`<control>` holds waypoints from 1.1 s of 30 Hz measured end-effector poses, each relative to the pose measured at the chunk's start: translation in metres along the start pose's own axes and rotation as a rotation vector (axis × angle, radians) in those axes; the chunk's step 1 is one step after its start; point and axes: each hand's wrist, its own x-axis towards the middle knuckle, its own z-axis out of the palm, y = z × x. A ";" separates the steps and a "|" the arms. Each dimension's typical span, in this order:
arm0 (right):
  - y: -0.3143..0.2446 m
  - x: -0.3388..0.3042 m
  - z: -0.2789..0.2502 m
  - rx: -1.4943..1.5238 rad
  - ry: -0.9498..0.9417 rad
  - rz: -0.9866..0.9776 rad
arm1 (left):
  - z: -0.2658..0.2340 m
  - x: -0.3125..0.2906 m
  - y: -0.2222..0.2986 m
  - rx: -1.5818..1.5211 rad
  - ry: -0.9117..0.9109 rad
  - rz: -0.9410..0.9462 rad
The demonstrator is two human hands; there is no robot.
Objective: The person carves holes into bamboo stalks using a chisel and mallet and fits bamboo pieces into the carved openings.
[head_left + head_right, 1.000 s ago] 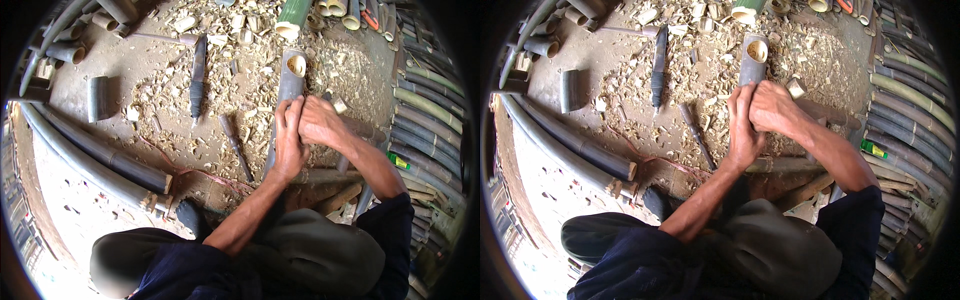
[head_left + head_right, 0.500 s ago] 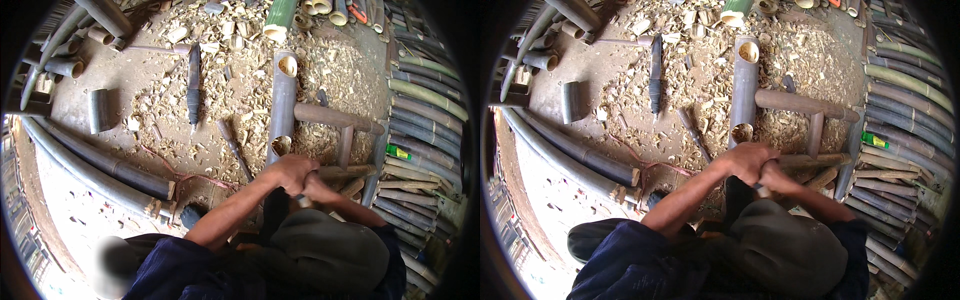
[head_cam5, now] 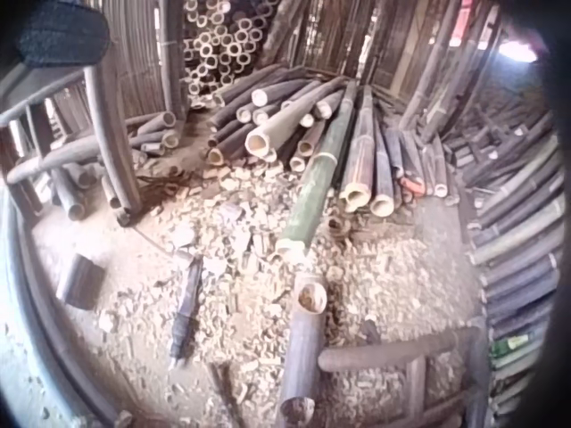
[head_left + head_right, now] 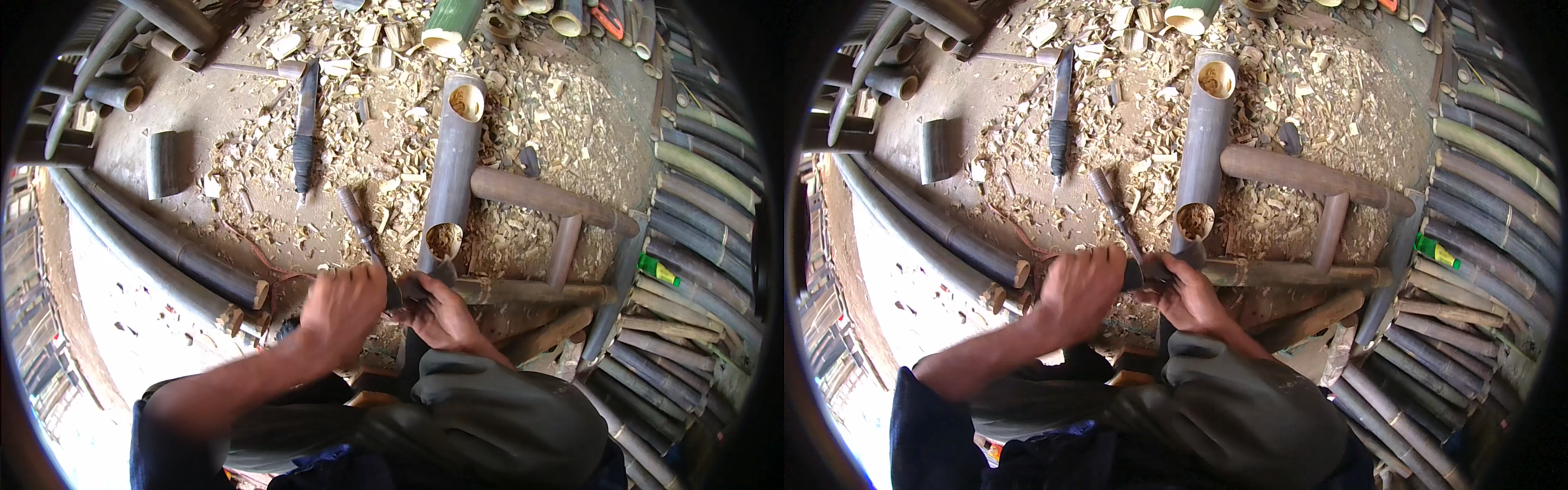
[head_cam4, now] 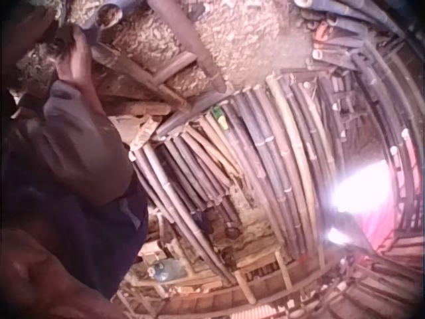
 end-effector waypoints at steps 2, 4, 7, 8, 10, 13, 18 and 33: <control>-0.004 0.017 0.012 0.120 -0.080 0.026 | -0.042 0.020 -0.009 0.078 0.016 0.001; -0.013 0.019 0.031 0.272 -0.079 0.006 | -0.086 0.045 -0.017 0.144 -0.044 0.126; -0.029 0.020 0.050 0.466 0.002 -0.010 | -0.103 0.094 -0.034 0.046 -0.234 0.068; -0.029 0.026 0.044 0.404 0.002 0.009 | -0.101 0.100 -0.043 0.016 -0.324 0.065; -0.027 0.035 0.033 0.282 0.013 0.049 | -0.067 0.108 -0.069 -0.131 -0.497 0.052; -0.026 0.029 0.040 0.074 0.198 0.056 | -0.001 0.089 -0.084 -0.492 -0.437 0.057; -0.037 0.009 0.029 -0.278 0.295 0.143 | 0.051 0.037 -0.021 -0.708 -0.196 -0.057; -0.026 0.028 0.015 -0.635 0.298 -0.097 | 0.095 0.015 0.005 -0.863 0.226 -0.439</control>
